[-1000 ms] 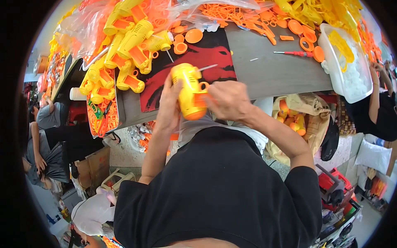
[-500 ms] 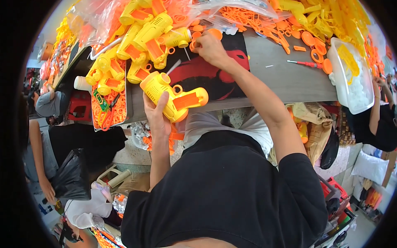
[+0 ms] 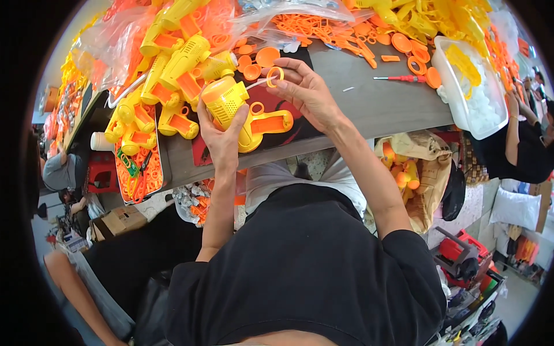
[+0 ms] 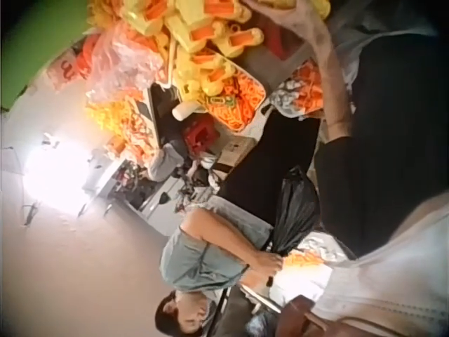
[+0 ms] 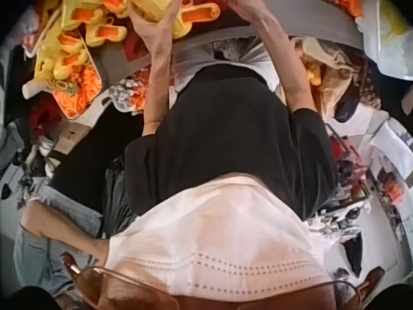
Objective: Assembling components of yellow and orange plastic toy guns at a workbench.
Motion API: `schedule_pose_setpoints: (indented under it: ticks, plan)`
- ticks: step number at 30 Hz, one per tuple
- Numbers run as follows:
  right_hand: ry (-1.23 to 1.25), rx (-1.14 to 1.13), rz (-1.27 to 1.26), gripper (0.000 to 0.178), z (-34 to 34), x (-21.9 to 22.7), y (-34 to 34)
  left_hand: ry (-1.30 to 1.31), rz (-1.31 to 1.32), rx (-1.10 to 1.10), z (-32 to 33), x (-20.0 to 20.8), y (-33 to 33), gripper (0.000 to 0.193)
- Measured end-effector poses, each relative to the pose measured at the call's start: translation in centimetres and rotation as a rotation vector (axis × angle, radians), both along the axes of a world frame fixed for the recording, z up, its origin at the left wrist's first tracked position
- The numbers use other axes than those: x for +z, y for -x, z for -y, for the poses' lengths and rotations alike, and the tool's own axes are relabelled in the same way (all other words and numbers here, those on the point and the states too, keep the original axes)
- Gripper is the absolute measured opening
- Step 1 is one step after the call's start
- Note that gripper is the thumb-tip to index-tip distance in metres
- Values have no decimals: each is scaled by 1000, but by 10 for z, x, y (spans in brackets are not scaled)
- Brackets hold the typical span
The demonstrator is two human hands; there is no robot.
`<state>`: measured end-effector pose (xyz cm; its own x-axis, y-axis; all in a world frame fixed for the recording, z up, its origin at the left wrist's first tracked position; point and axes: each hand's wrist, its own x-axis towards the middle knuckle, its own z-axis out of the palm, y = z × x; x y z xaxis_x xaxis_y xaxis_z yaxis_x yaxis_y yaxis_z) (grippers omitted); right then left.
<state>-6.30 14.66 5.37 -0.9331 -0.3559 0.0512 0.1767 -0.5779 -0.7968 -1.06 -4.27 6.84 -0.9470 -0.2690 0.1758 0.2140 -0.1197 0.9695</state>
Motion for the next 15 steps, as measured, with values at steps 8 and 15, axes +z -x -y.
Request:
schedule_pose_setpoints:
  ticks: [8, 15]
  plan:
    - [-533, -158, -385, 38, 1, 19, -14, 41, -27, -133, -22, -1, 11, 72]
    - [-928, -510, -758, 37, 3, 27, -27, -130, 16, -347, -19, 2, 25, 76]
